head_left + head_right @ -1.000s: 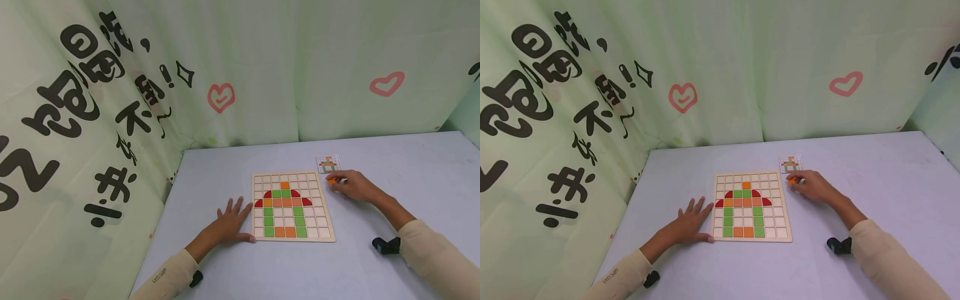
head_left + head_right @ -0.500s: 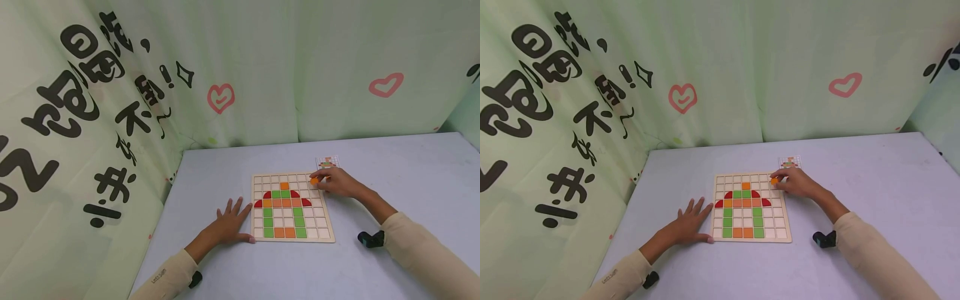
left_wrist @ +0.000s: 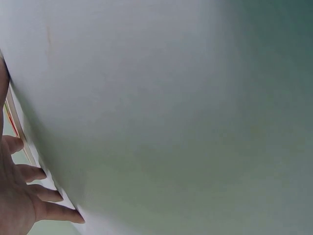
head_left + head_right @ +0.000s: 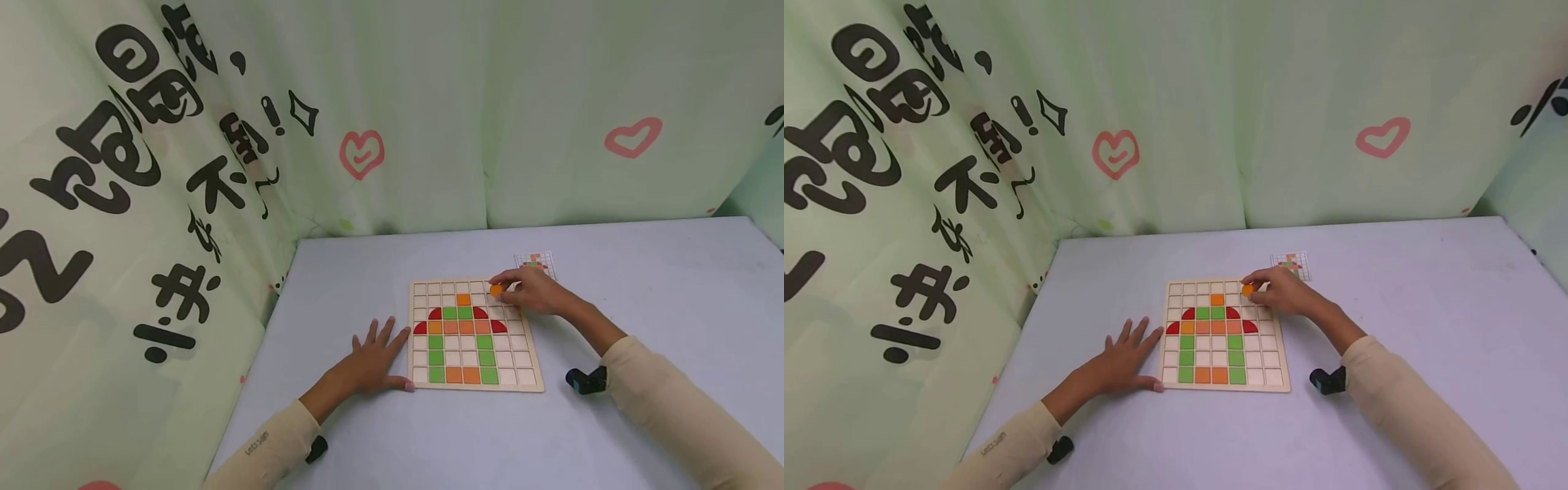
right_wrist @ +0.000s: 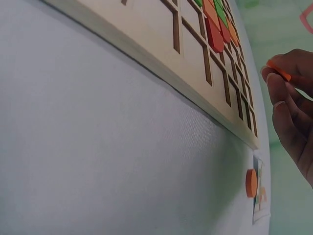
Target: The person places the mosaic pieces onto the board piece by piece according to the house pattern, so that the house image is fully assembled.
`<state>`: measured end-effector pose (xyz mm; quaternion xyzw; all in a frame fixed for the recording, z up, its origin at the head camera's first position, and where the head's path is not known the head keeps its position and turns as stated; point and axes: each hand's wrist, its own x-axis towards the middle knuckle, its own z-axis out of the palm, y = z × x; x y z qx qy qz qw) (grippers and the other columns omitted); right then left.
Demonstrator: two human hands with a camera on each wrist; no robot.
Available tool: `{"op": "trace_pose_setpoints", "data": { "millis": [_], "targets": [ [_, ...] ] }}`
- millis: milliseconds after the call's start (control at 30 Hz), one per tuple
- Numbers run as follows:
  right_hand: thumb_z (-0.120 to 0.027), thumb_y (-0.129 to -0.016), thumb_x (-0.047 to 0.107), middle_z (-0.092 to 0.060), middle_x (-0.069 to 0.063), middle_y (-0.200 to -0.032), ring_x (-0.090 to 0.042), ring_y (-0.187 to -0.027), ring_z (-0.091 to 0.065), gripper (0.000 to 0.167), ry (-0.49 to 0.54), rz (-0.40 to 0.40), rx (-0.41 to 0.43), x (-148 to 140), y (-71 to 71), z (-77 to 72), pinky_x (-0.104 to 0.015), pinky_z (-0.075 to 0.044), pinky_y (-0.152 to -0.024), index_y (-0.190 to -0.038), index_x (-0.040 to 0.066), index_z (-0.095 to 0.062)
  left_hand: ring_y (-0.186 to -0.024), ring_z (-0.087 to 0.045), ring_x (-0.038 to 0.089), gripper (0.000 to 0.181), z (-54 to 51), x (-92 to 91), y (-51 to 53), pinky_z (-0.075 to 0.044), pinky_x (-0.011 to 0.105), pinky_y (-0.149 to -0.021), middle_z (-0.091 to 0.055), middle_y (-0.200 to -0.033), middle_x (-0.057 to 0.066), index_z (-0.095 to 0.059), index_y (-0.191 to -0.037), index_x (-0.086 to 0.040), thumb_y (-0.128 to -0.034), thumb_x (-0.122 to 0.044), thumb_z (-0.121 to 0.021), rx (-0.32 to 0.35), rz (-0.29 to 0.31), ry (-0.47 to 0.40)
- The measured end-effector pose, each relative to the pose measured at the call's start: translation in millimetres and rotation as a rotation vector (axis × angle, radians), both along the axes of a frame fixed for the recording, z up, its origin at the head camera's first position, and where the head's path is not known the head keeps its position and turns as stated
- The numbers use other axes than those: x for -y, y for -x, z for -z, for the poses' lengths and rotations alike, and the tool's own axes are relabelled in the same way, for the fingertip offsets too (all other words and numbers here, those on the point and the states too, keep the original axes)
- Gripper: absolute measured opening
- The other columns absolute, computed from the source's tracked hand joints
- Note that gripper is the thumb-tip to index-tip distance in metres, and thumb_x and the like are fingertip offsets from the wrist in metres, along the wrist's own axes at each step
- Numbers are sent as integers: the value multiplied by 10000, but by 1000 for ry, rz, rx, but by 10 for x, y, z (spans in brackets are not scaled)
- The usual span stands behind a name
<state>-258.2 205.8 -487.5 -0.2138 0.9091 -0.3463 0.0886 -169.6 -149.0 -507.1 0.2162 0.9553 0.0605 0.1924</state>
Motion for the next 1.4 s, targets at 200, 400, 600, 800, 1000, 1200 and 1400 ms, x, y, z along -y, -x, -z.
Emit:
{"op": "trace_pose_setpoints", "data": {
  "millis": [200,400,600,800,1000,1200,1400],
  "targets": [
    [-690,-922,83,-717,-81,-1007,-204,-916,-589,340,-7,4,9,52,44,-2,-323,-515,-791,-1242,-29,-676,-1531,-102,479,1073,-26,1,5,-233,763,-1089,-119,-1693,134,-204,-1618,-249,-781,-715,-688,6,-4,-1],
    [-683,-927,71,-702,-110,-1035,-229,-925,-583,327,37,4,59,91,87,37,-268,-511,-710,-1240,-19,-672,-1530,-104,481,1074,-13,2,7,-237,763,-1087,-116,-1693,135,-196,-1619,-253,-783,-730,-673,4,3,3],
    [-706,-915,98,-679,-105,-997,-220,-846,-586,314,63,18,94,132,143,57,-259,-517,-624,-1211,-2,-674,-1529,-110,482,1073,-4,2,9,-242,762,-1086,-125,-1692,135,-205,-1618,-252,-780,-730,-676,-2,0,1],
    [-706,-917,102,-674,-87,-968,-233,-879,-594,295,68,18,93,168,198,84,-273,-513,-650,-1198,15,-683,-1532,-103,475,1079,30,8,16,-241,762,-1086,-121,-1694,129,-200,-1618,-265,-773,-734,-679,-7,-2,5],
    [-701,-922,98,-705,-111,-1004,-251,-948,-614,292,67,-10,49,226,239,117,-264,-493,-703,-1195,-5,-695,-1536,-92,468,1083,33,6,17,-238,762,-1088,-104,-1697,121,-187,-1620,-274,-772,-741,-673,-7,-1,12],
    [-704,-923,102,-691,-99,-956,-193,-781,-576,292,76,-9,51,321,282,148,-269,-473,-623,-1185,-25,-694,-1533,-101,474,1087,33,8,16,-248,763,-1082,-116,-1695,126,-197,-1619,-267,-768,-749,-671,-14,0,15],
    [-736,-915,152,-696,-70,-941,-198,-838,-573,289,21,11,13,419,315,186,-314,-451,-724,-1166,11,-715,-1533,-99,473,1084,56,11,31,-243,764,-1083,-110,-1696,123,-190,-1620,-273,-771,-753,-664,-10,3,21]
  ]
}}
